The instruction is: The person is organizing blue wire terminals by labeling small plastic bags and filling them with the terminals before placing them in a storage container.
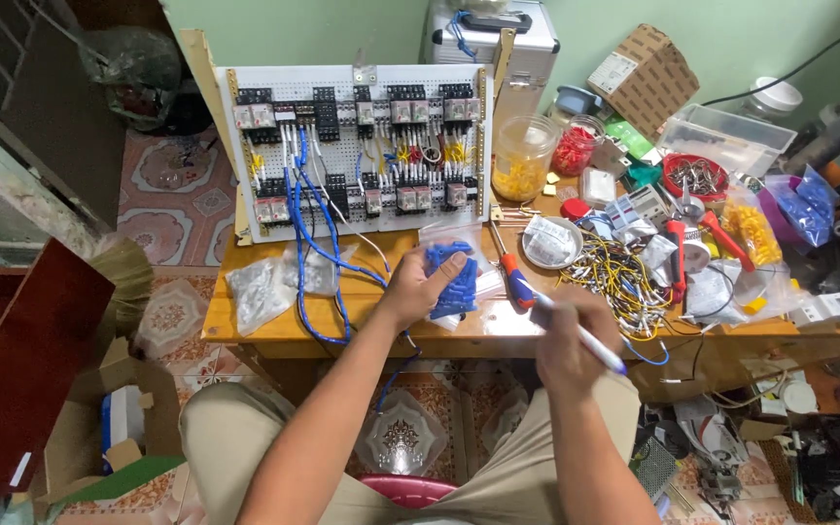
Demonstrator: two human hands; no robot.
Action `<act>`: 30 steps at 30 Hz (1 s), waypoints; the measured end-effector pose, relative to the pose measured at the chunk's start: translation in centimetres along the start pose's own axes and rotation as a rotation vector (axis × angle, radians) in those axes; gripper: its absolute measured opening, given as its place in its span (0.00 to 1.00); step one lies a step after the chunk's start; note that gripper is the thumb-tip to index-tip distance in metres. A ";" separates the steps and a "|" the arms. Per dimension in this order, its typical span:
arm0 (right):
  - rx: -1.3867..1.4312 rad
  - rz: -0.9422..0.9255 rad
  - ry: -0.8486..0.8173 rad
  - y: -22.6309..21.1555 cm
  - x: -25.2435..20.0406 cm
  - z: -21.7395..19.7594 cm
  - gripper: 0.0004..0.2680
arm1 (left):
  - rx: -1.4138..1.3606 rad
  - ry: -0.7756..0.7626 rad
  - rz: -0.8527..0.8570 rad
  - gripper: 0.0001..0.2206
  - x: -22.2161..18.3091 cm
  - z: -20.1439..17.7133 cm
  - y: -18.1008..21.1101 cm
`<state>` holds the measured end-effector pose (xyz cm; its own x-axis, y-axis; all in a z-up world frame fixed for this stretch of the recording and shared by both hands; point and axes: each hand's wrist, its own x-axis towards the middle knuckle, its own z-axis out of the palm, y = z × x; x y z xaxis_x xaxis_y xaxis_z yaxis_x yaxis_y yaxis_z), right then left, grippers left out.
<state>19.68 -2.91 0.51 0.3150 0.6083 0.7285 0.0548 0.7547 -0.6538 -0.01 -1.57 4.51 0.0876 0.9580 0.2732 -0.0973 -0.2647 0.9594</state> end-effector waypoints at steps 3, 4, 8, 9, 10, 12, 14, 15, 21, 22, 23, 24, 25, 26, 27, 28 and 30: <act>-0.068 -0.018 -0.131 2.2 0.6 2.5 0.02 | 0.070 -0.019 -0.036 0.16 0.8 0.3 -1.6; 0.065 0.004 -0.225 3.1 0.6 3.4 0.06 | 0.051 -0.037 -0.041 0.18 1.1 0.2 -2.4; 0.045 0.034 -0.291 5.0 0.5 5.0 0.06 | -0.081 0.011 -0.096 0.26 0.9 0.7 -0.1; -0.011 0.055 -0.291 5.6 0.4 5.0 0.05 | -0.131 0.042 -0.081 0.25 1.4 0.8 -0.3; -0.067 0.076 -0.291 6.3 0.3 5.0 0.05 | -0.182 0.073 -0.067 0.25 1.9 0.9 -0.5; -0.121 0.069 -0.285 6.4 0.3 5.1 0.05 | -0.146 0.095 -0.070 0.26 1.5 1.4 0.6; -0.176 0.070 -0.287 6.4 0.0 4.8 0.05 | -0.114 0.124 -0.080 0.28 1.3 1.1 -1.2; -0.203 0.050 -0.287 6.4 0.0 4.8 0.05 | -0.080 0.104 -0.084 0.26 1.5 0.4 -3.4; -0.336 -0.013 -0.287 7.0 -0.4 4.8 0.06 | 0.009 0.064 -0.070 0.24 1.4 0.2 -3.7; -0.357 -0.022 -0.277 7.1 -0.5 4.9 0.06 | 0.016 0.057 -0.067 0.24 1.6 0.0 -4.5; -0.356 -0.023 -0.277 7.1 -0.4 5.0 0.06 | 0.017 0.058 -0.066 0.24 1.5 0.1 -4.2; -0.366 -0.031 -0.285 7.1 -0.4 5.1 0.05 | 0.007 0.056 -0.070 0.24 1.5 0.2 -3.9; -0.377 -0.037 -0.294 7.1 -0.4 5.1 0.05 | -0.003 0.054 -0.075 0.24 1.5 0.3 -3.7; -0.377 -0.037 -0.294 7.0 -0.3 5.1 0.05 | -0.003 0.054 -0.075 0.24 1.6 0.3 -3.7; -0.366 -0.035 -0.305 6.8 -0.3 5.1 0.05 | 0.007 0.055 -0.076 0.24 1.6 0.3 -3.9; -0.356 -0.032 -0.315 6.6 -0.3 5.1 0.05 | 0.018 0.057 -0.076 0.25 1.7 0.3 -4.0; -0.373 -0.043 -0.303 6.7 -0.4 4.9 0.04 | 0.035 0.046 -0.083 0.24 1.4 0.5 -2.7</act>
<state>15.26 3.12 -3.22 0.0172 0.6644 0.7472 0.4149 0.6752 -0.6099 0.83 0.49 2.31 0.0484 0.9806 0.1898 -0.0566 -0.1870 0.9807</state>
